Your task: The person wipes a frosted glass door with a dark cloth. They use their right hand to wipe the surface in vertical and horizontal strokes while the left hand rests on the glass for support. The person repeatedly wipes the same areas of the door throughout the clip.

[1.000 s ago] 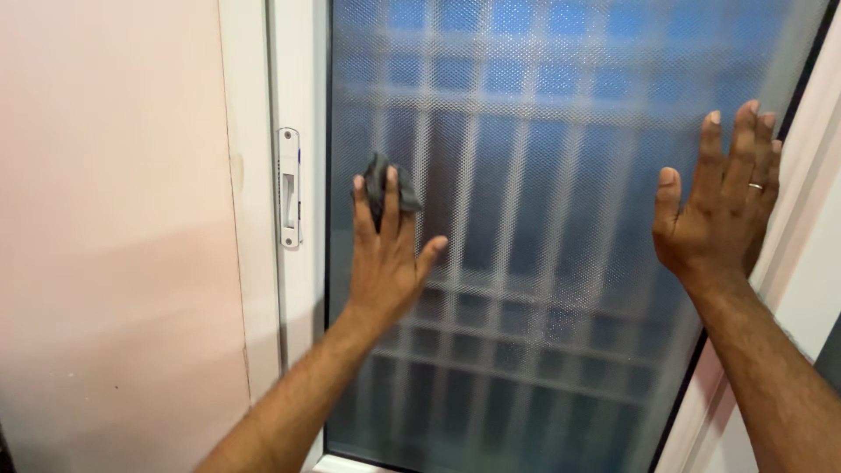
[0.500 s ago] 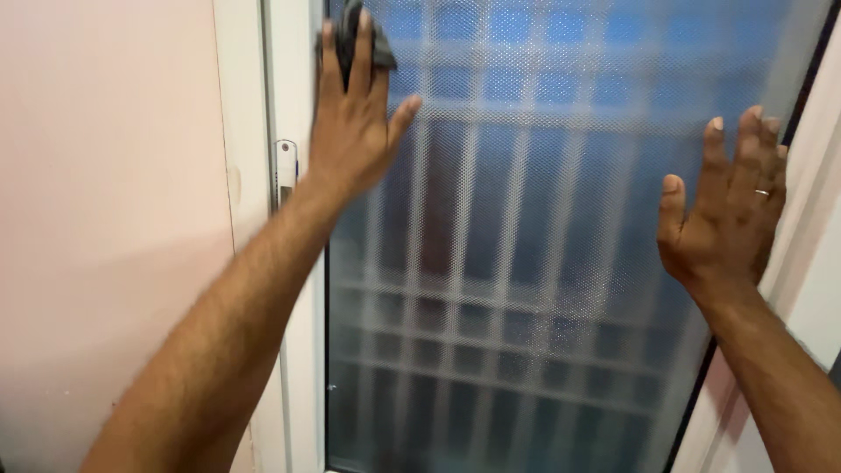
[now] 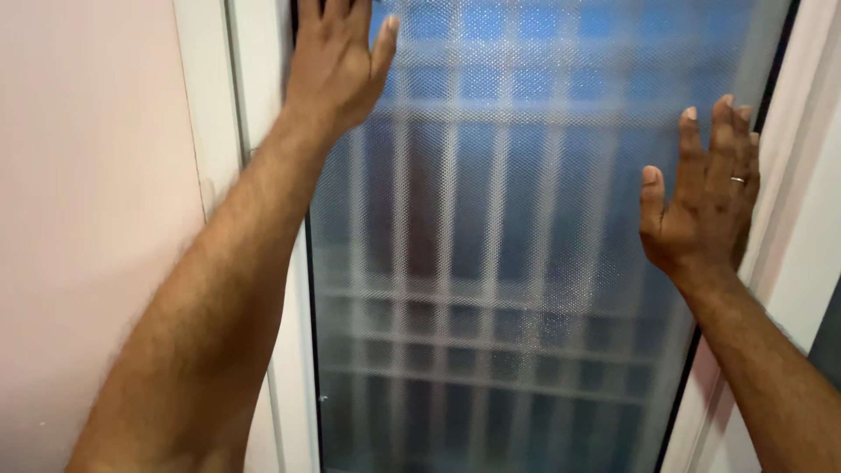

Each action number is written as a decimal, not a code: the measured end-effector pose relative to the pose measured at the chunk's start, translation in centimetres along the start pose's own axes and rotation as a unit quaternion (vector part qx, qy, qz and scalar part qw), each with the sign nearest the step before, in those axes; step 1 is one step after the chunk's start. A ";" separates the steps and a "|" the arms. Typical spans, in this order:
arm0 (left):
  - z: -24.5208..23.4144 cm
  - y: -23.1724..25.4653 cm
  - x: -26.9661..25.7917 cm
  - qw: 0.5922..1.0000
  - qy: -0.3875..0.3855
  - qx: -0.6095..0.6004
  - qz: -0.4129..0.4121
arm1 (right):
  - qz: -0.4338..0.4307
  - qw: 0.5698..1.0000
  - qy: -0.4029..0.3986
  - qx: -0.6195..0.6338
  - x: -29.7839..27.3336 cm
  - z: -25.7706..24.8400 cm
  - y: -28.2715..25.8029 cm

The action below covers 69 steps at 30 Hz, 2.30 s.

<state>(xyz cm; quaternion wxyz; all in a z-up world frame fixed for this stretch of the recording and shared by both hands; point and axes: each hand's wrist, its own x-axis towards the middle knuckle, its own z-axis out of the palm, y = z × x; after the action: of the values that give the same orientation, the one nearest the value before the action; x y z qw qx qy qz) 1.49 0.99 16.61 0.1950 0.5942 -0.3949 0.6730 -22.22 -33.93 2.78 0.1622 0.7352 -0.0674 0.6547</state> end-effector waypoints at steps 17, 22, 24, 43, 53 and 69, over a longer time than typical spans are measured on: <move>-2.0 11.2 -14.6 0.997 -0.066 -0.048 -0.006 | -0.001 1.000 0.003 0.012 -0.1 -0.4 -0.4; -2.1 16.0 -17.8 0.992 -0.085 -0.093 0.012 | 0.003 1.000 -0.001 0.008 0.0 -0.4 -0.3; -1.9 17.8 -18.9 0.985 -0.116 -0.128 0.008 | -0.002 1.000 0.001 0.008 0.0 -0.3 -0.3; 5.4 22.8 -11.2 0.979 -0.104 -0.069 0.158 | 0.000 1.000 -0.004 0.001 0.0 -0.6 -0.3; 1.6 6.1 -9.4 0.991 -0.018 0.118 0.054 | 0.000 1.000 -0.005 0.007 0.1 -0.2 0.0; 3.0 18.0 -11.3 0.999 0.007 -0.041 0.035 | 0.000 1.000 0.004 0.001 0.1 -0.7 -0.6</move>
<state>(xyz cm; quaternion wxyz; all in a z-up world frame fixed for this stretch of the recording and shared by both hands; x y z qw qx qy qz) -7.33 -9.96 0.34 0.1987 0.5667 -0.4414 0.6667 -22.64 -33.14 2.88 0.1613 0.7327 -0.0664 0.6578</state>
